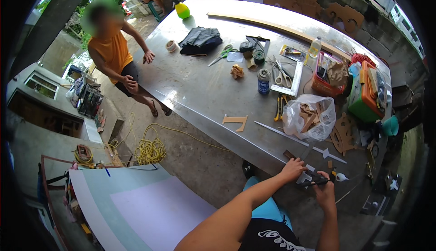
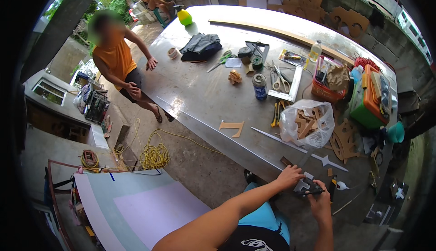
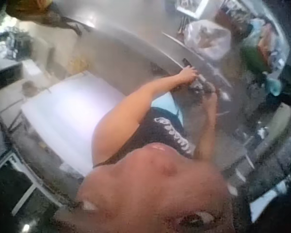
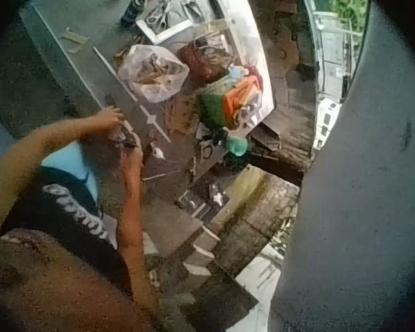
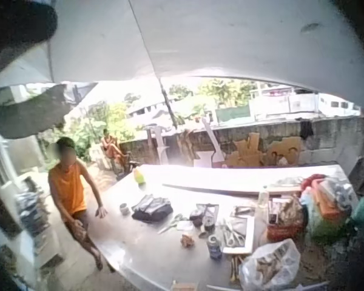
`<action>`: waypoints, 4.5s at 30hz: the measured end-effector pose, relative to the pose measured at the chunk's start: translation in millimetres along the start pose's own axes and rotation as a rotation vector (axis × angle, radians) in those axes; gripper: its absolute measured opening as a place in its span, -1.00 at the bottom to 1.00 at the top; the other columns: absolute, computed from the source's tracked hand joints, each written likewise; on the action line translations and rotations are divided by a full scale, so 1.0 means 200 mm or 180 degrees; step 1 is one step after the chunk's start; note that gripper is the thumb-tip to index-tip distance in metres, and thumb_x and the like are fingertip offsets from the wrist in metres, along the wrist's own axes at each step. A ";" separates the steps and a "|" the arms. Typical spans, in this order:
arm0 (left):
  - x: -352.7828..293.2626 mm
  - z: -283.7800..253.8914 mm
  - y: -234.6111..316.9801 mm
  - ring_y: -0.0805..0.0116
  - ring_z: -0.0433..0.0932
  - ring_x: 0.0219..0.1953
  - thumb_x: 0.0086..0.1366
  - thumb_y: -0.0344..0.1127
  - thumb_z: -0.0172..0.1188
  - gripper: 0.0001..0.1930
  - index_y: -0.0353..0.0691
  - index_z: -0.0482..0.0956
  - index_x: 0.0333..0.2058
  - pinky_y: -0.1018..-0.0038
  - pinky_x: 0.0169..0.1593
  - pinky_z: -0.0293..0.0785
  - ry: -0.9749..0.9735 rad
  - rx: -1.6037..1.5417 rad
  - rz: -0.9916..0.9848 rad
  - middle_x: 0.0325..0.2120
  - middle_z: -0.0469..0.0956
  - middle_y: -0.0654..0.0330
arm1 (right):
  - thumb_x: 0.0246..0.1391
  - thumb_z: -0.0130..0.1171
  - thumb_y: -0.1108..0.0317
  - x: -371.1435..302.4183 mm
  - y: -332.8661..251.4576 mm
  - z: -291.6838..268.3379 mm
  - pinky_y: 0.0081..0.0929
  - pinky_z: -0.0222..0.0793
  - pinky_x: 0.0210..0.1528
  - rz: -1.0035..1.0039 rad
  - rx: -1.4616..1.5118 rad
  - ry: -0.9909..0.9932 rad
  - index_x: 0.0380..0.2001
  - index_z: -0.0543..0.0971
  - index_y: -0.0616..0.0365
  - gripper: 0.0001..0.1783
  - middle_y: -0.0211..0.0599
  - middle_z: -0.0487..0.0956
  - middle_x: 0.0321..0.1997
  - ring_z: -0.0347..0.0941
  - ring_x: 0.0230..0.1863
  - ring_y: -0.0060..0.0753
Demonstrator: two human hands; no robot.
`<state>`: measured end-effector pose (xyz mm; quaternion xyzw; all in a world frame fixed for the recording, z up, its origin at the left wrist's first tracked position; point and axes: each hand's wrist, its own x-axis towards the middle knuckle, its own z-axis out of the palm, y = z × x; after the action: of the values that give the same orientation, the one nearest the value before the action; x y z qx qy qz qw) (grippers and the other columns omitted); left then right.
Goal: The recorder uses a rotary tool and adhesive to fabricate and assemble dimensional sign letters.
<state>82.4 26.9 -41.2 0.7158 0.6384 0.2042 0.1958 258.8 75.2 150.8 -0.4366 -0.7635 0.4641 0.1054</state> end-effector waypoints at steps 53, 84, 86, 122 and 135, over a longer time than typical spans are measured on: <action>0.02 -0.28 0.00 0.24 0.48 -0.17 0.15 -0.33 0.37 -0.55 0.17 0.71 0.05 0.26 -0.13 0.36 -0.0215 -0.0072 -0.0108 -0.31 0.51 0.33 | 0.10 0.49 0.39 0.10 -0.23 -0.07 -0.27 0.49 0.16 0.0466 0.0134 -0.0011 0.22 0.50 0.19 -0.37 -0.05 0.60 0.18 0.60 0.13 -0.01; 0.05 -0.28 -0.08 0.21 0.56 -0.15 0.22 -0.25 0.35 -0.61 0.25 0.73 0.05 0.22 -0.12 0.44 -0.0492 0.0274 0.0079 -0.29 0.60 0.33 | 0.13 0.48 0.12 0.07 -0.08 0.02 -0.13 0.54 0.07 -0.0103 0.0013 0.0258 0.12 0.55 0.19 -0.41 -0.02 0.67 0.00 0.62 0.02 0.10; 0.05 -0.27 -0.08 0.21 0.56 -0.15 0.22 -0.25 0.35 -0.60 0.25 0.73 0.05 0.22 -0.12 0.44 -0.0497 0.0272 0.0084 -0.29 0.60 0.33 | 0.12 0.48 0.12 0.06 -0.07 0.02 -0.13 0.54 0.07 -0.0122 0.0046 0.0295 0.12 0.55 0.19 -0.40 -0.02 0.67 0.00 0.61 0.02 0.10; 0.02 -0.26 -0.05 0.16 0.54 -0.13 0.16 -0.30 0.35 -0.59 0.17 0.73 0.02 0.20 -0.11 0.42 -0.0275 0.0023 -0.0014 -0.29 0.57 0.29 | -0.03 0.45 0.54 0.06 -0.11 -0.02 -0.13 0.50 0.11 0.0058 0.0146 0.0054 0.19 0.52 0.12 -0.35 -0.03 0.61 0.10 0.58 0.06 0.15; 0.01 -0.22 -0.05 0.18 0.53 -0.10 0.18 -0.25 0.37 -0.61 0.22 0.74 0.02 0.20 -0.06 0.45 -0.0255 0.0124 -0.0076 -0.28 0.56 0.31 | -0.08 0.42 0.66 0.06 -0.15 -0.02 -0.16 0.51 0.12 0.0056 0.0108 -0.0023 0.19 0.51 0.14 -0.30 -0.04 0.61 0.12 0.58 0.11 0.12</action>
<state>49.7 31.8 -9.0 0.7194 0.6425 0.1606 0.2097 237.3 81.5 174.9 -0.4397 -0.7520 0.4796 0.1059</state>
